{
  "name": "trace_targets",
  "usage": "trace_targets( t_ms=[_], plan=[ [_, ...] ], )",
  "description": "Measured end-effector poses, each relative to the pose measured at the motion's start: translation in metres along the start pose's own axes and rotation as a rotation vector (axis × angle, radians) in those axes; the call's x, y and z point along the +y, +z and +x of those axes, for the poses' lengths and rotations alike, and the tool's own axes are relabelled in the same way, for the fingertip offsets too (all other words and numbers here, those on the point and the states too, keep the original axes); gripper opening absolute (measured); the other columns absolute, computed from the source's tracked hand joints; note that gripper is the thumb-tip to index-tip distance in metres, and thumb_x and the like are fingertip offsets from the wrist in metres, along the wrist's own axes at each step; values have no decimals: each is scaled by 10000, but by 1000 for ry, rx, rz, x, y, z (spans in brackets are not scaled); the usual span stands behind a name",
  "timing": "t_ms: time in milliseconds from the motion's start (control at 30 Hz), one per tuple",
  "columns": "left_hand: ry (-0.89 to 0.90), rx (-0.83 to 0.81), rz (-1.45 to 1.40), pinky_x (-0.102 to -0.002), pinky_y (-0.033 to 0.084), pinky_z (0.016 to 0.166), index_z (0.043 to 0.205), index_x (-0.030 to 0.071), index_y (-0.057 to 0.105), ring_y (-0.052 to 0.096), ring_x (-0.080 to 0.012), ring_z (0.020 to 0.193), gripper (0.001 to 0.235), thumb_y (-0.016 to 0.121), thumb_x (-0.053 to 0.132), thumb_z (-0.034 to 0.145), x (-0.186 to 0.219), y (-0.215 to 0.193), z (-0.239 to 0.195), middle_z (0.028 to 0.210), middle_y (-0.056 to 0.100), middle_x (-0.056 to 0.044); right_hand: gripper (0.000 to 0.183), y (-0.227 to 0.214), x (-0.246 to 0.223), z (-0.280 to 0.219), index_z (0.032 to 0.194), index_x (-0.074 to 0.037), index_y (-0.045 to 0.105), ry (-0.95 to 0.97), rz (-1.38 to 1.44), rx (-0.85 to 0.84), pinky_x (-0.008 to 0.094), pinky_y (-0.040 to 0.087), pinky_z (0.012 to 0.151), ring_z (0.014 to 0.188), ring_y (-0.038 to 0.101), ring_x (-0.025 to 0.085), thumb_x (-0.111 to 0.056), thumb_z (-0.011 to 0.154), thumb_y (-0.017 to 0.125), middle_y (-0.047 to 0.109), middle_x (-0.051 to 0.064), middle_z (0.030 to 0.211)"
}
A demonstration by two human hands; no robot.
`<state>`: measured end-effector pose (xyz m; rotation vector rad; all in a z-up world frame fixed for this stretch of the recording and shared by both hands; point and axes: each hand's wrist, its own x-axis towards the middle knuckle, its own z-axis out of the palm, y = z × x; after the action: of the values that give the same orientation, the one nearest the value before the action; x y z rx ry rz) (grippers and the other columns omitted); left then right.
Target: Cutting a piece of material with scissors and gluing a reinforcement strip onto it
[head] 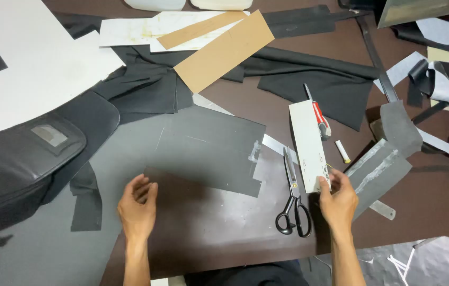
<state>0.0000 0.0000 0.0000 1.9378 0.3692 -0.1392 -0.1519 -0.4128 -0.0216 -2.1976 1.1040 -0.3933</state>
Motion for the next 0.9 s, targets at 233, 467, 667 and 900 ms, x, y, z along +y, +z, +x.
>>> trace_targets(
  t_ms=[233, 467, 667, 900],
  plan=[
    [-108, 10, -376, -315, 537, 1065, 1414, 22, 539, 663, -222, 1247, 573, 694, 160, 879, -34, 8, -9, 1367, 649, -139, 471, -17, -33, -57, 1112, -183, 700, 20, -421, -453, 414, 601, 845, 892, 794, 253, -565, 836, 701, 831, 35, 948],
    [564, 208, 704, -461, 542, 935, 1306, 41, 656, 640, -319, 1197, 494, 778, 221, 863, -70, -36, 27, 1319, 680, -119, 505, 7, -3, -73, 1214, -211, 679, 92, -569, -519, 363, 553, 952, 1016, 759, 198, -444, 771, 742, 816, -53, 1022],
    [774, 213, 867, -456, 566, 550, 1179, 157, 729, 740, -272, 817, 351, 793, 261, 850, -97, -51, 56, 952, 774, -61, 353, -2, 30, -79, 1148, -133, 765, 304, -42, -750, 370, 534, 975, 887, 772, 227, -231, 812, 719, 837, 56, 887],
    [1087, 228, 752, -330, 507, 457, 988, 130, 762, 681, -160, 637, 225, 744, -17, 819, -80, -55, 65, 728, 693, 19, 164, 75, 6, -157, 958, 56, 746, 211, 735, -1050, 334, 598, 585, 573, 759, 250, -32, 844, 823, 684, 103, 796]
  ],
)
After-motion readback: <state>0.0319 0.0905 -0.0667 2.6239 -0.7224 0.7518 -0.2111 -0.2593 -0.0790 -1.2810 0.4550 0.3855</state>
